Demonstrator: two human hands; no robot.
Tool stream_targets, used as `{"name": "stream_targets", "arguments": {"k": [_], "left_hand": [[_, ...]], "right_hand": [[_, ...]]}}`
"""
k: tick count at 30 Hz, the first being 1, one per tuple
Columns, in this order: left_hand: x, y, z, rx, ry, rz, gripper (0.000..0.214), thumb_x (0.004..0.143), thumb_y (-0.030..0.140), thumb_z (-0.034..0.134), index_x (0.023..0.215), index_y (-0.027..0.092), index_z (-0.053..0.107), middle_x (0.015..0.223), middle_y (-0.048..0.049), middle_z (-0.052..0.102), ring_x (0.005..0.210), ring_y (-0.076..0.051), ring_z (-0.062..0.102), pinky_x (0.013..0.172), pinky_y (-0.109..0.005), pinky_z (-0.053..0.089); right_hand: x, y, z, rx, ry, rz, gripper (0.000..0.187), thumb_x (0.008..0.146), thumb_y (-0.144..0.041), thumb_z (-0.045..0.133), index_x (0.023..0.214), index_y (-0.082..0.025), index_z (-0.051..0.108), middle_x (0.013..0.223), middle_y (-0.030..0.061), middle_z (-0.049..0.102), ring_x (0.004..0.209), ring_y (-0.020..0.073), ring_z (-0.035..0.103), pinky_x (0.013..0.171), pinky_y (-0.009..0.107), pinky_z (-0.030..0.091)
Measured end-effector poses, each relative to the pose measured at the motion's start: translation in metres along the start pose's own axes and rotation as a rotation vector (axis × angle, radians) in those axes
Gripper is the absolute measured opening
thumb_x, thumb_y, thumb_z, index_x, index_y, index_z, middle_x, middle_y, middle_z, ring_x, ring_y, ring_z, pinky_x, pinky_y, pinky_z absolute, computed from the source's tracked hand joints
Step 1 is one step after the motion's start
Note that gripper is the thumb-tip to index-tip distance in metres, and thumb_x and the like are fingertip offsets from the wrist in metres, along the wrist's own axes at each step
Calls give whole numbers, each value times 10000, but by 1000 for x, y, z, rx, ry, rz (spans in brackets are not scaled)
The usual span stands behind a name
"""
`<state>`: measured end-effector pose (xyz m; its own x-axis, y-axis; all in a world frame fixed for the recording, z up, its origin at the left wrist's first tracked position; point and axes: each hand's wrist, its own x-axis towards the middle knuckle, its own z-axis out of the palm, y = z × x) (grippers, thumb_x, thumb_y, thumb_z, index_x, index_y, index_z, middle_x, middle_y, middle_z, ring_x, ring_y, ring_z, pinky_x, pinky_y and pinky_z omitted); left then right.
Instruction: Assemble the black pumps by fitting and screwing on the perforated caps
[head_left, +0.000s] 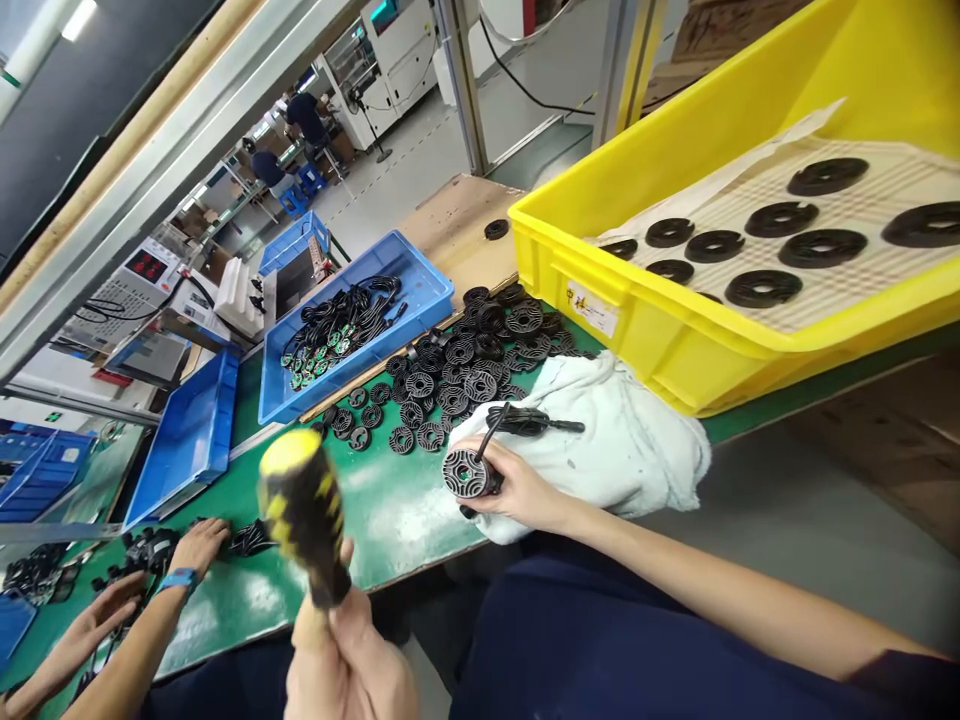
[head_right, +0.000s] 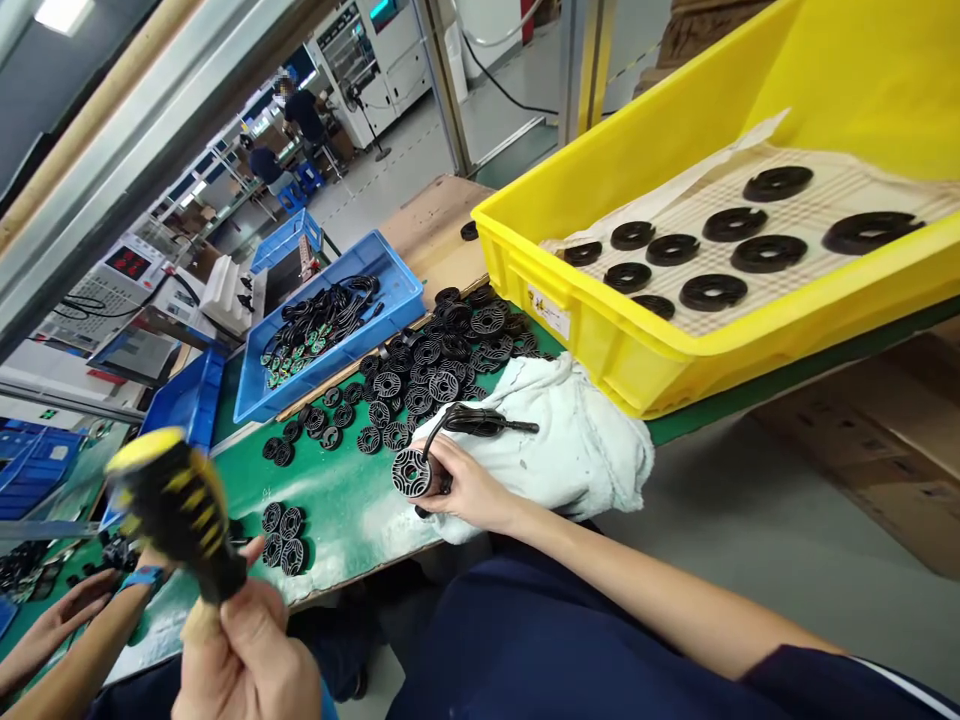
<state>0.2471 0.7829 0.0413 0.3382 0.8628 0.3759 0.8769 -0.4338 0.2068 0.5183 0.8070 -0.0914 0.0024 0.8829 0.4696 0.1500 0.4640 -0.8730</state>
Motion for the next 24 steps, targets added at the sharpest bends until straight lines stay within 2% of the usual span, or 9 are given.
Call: {"name": "stream_targets", "arguments": {"k": [4,6,9,11,13,16,20,22,24], "left_hand": [[-9,72,43,3,4,-30,434,1081,389,314,1048,243,721,557,-43,632,433,-192,617,403,-303,412],[-13,85,40,-17,21,-56,356,1080,357,366,1071,232,700,572,-29,648,417,-170,600,414,-284,403],[-35,78,19,7,286,-134,274,1046,315,489,1270,276,643,734,-50,742,493,-173,650,471,-281,479],[-46,60,6,-6,301,-123,317,1026,300,531,1329,327,622,792,-62,765,567,-194,700,482,-282,522],[-34,33,-2,-95,43,-52,249,1017,350,549,1220,330,693,759,-73,755,593,-201,717,468,-271,531],[35,-24,-8,-127,-153,-37,232,1005,435,575,1045,277,740,832,-96,751,740,-194,739,598,-276,583],[141,-108,-5,-118,-273,-60,304,1002,475,581,964,196,694,1017,-73,734,910,-177,694,845,-375,593],[165,-141,1,-108,-326,-79,285,973,426,613,746,258,655,906,-84,730,854,-205,695,800,-365,575],[169,-168,5,-90,-357,-94,322,960,380,598,651,287,594,808,-79,700,790,-217,682,745,-355,548]], "right_hand": [[1,-1,0,-16,24,11,509,799,-392,814,1225,-215,599,1192,119,676,1122,303,650,1016,459,535],[1,0,0,-18,29,9,528,797,-392,817,1238,-210,591,1201,122,671,1135,303,647,1032,466,529],[0,1,1,-13,26,3,533,799,-387,816,1247,-212,586,1205,119,659,1149,296,642,1037,457,528],[-1,1,0,-14,31,13,535,798,-382,815,1251,-214,584,1203,118,653,1140,292,640,1025,451,533],[-1,1,0,-4,27,20,525,797,-375,811,1244,-216,587,1181,112,653,1111,287,643,1003,446,542],[0,0,0,23,17,18,507,805,-368,797,1240,-219,584,1165,103,650,1097,284,640,994,447,543],[1,0,1,16,8,-7,487,813,-371,800,1225,-224,583,1180,104,645,1121,285,628,1016,447,526],[1,0,1,4,8,-14,487,815,-379,799,1223,-224,584,1179,105,647,1115,285,629,1020,448,523],[1,0,1,-2,16,-11,494,818,-402,793,1226,-219,583,1179,111,650,1119,294,629,1020,454,524]]}}
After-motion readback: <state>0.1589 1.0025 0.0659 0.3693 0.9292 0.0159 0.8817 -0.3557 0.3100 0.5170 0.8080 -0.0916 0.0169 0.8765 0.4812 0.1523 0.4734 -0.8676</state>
